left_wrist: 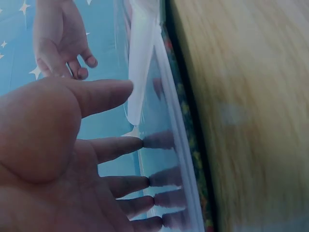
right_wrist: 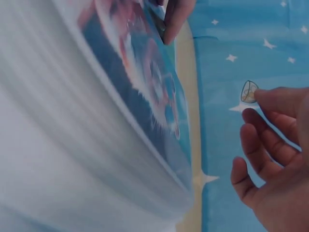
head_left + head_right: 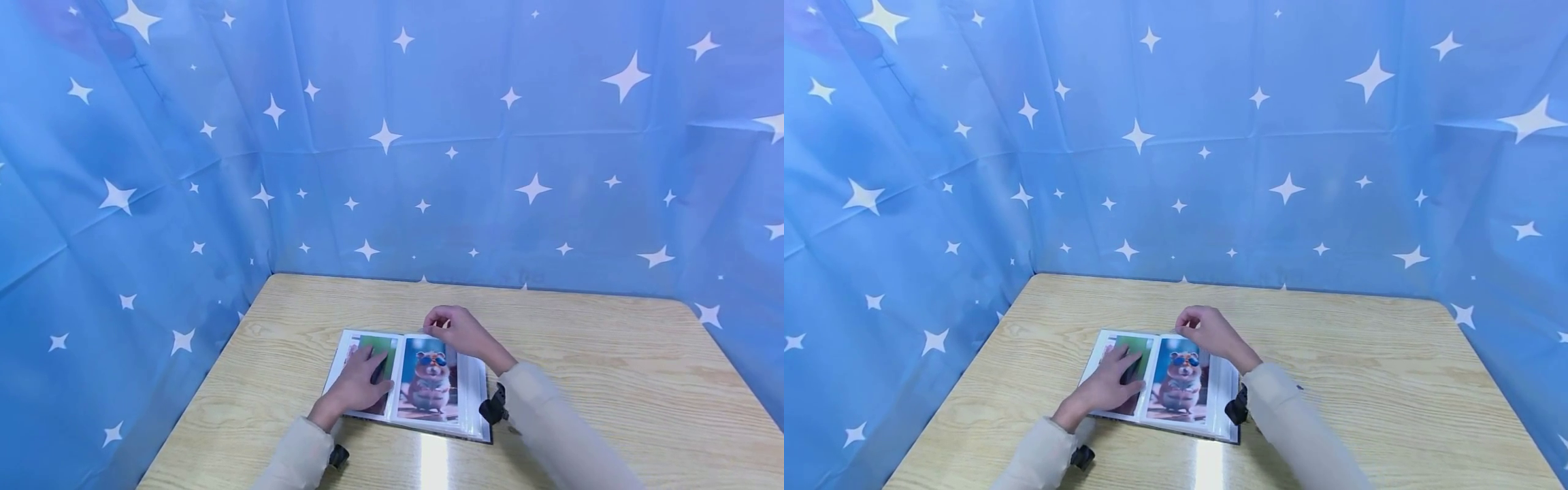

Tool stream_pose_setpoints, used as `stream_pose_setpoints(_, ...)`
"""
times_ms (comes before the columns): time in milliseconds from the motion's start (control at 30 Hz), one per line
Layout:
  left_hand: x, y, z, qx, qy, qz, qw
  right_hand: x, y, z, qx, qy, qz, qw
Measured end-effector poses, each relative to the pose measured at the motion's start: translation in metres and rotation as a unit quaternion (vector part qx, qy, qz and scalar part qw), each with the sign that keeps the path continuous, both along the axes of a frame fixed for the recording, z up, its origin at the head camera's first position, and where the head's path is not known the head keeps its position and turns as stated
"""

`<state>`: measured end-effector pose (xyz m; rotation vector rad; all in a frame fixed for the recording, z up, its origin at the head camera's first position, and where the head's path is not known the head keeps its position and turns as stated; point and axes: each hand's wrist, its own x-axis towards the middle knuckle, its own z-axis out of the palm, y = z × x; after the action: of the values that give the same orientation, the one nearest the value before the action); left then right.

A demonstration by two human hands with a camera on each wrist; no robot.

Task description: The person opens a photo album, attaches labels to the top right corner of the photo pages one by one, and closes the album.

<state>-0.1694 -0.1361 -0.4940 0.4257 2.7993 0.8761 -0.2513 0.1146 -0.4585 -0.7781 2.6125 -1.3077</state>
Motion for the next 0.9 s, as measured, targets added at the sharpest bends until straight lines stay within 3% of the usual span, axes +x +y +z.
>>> stream_pose_setpoints(467, 0.007, -0.003, 0.003, -0.088, -0.002, 0.003, 0.9961, -0.009, -0.037, -0.009, 0.019, -0.014, 0.022, 0.999)
stream_pose_setpoints(900, 0.007, -0.001, 0.005, -0.126, -0.043, -0.009, 0.9910, -0.014, -0.062, -0.021, 0.038, -0.054, 0.024, 0.998)
